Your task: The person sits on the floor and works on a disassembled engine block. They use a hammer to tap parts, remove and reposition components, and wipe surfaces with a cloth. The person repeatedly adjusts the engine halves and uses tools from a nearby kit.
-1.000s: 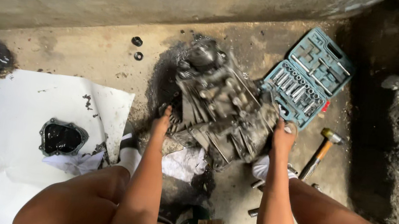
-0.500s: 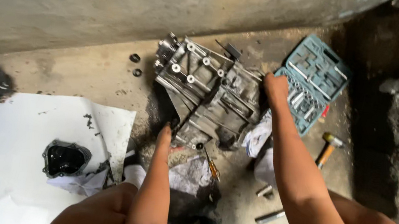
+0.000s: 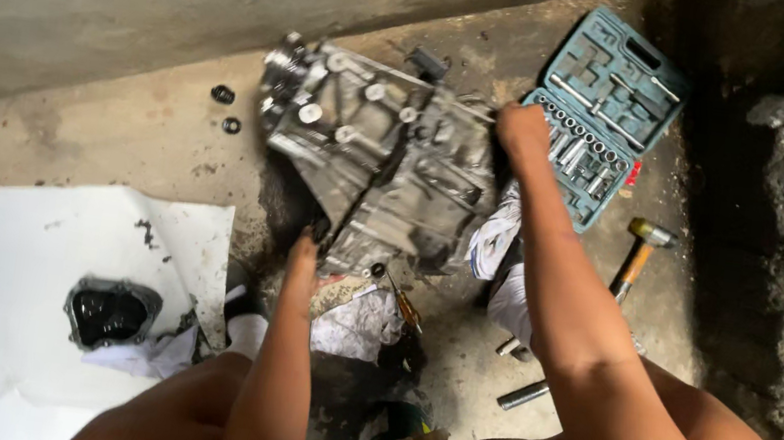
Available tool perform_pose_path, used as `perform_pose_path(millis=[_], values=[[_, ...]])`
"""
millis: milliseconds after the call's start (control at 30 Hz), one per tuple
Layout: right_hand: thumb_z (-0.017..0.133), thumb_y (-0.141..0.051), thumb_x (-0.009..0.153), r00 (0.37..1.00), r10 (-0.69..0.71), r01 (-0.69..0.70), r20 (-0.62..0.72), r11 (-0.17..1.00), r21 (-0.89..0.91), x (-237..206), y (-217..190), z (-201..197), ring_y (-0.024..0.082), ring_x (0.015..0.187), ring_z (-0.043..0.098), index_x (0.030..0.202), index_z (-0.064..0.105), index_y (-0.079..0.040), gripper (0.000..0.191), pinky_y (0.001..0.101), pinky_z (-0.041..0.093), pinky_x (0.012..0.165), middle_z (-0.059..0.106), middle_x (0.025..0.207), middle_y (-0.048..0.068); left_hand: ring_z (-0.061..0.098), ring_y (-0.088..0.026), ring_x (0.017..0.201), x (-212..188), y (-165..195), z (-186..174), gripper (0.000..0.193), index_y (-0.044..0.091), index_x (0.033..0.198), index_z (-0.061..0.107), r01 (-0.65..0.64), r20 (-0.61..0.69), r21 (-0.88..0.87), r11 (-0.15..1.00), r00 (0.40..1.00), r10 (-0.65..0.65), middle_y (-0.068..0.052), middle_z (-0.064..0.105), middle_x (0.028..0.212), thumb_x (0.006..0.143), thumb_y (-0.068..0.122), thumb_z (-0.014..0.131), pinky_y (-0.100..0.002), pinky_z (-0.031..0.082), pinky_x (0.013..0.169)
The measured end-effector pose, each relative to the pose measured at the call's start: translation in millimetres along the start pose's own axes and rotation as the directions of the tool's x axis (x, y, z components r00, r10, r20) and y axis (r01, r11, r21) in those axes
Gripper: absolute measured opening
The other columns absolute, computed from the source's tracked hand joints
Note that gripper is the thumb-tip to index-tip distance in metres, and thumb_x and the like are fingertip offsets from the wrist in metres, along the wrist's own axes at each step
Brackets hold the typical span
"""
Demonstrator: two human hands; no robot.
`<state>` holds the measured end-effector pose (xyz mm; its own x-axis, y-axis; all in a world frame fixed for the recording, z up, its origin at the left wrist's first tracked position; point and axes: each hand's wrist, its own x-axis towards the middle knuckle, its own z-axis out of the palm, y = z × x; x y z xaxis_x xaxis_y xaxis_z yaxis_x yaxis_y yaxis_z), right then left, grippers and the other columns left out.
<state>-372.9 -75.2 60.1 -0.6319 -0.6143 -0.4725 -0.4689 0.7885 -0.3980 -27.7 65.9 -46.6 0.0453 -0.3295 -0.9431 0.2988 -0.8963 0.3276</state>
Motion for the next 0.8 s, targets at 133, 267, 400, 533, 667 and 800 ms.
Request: perform_pose_path(millis=[133,267,400,533,667,800], values=[[0.050,-0.036,0.097,1.000,-0.001,0.001,0.003,1.000,-0.025,-18,-12,11,0.047,0.113,0.066,0.109,0.073,0.005,0.048,0.0502,0.052,0.101,0.069,0.115,0.034,0.061,-0.050,0.119,-2,6,-13,0.068,0.003,0.144,0.051,0.042,0.113,-0.021,0.999,0.993,-0.039,-0.032,0.057,0.145,0.104,0.055,0.034,-0.066,0.057,0.083],[0.061,-0.039,0.085,0.990,-0.142,0.142,-0.018,0.990,0.024,-36,-46,19,0.046,0.104,0.066,0.103,0.073,0.000,0.044,0.0521,0.052,0.090,0.068,0.108,0.029,0.060,-0.044,0.122,-10,-11,-3,0.077,0.000,0.149,0.048,0.174,0.147,-0.214,0.961,0.979,-0.145,-0.027,0.058,0.139,0.106,0.061,0.029,-0.060,0.057,0.094],[0.060,-0.037,0.091,0.973,-0.231,0.231,0.020,0.973,-0.021,-35,-86,26,0.048,0.107,0.066,0.103,0.073,0.001,0.042,0.0516,0.053,0.095,0.069,0.110,0.031,0.061,-0.043,0.118,-17,-42,21,0.071,0.002,0.146,0.050,0.148,0.102,-0.349,0.925,0.988,-0.120,-0.023,0.059,0.139,0.106,0.059,0.031,-0.059,0.057,0.092],[0.065,-0.032,0.086,0.954,-0.298,0.300,0.042,0.953,-0.046,-25,-105,29,0.047,0.109,0.065,0.106,0.070,0.005,0.043,0.0500,0.052,0.096,0.066,0.111,0.035,0.063,-0.041,0.114,-16,-44,26,0.066,0.005,0.143,0.051,0.102,0.077,-0.382,0.919,0.994,-0.079,-0.019,0.060,0.138,0.106,0.057,0.034,-0.058,0.057,0.090],[0.064,-0.037,0.090,0.957,-0.288,0.290,0.035,0.950,-0.119,-27,-107,31,0.046,0.114,0.062,0.110,0.067,0.008,0.049,0.0479,0.050,0.099,0.064,0.116,0.036,0.065,-0.039,0.111,-6,-42,15,0.061,0.007,0.140,0.053,-0.071,-0.080,-0.319,0.945,0.996,0.048,-0.016,0.061,0.138,0.105,0.054,0.037,-0.058,0.056,0.088],[0.064,-0.036,0.090,0.951,-0.309,0.307,0.001,0.944,-0.121,-39,-112,30,0.047,0.114,0.061,0.111,0.066,0.010,0.050,0.0474,0.049,0.099,0.063,0.115,0.037,0.066,-0.034,0.106,-12,-40,-1,0.039,0.007,0.132,0.058,-0.459,-0.647,0.191,0.868,0.606,0.463,-0.014,0.065,0.131,0.109,0.037,0.047,-0.048,0.056,0.092]])
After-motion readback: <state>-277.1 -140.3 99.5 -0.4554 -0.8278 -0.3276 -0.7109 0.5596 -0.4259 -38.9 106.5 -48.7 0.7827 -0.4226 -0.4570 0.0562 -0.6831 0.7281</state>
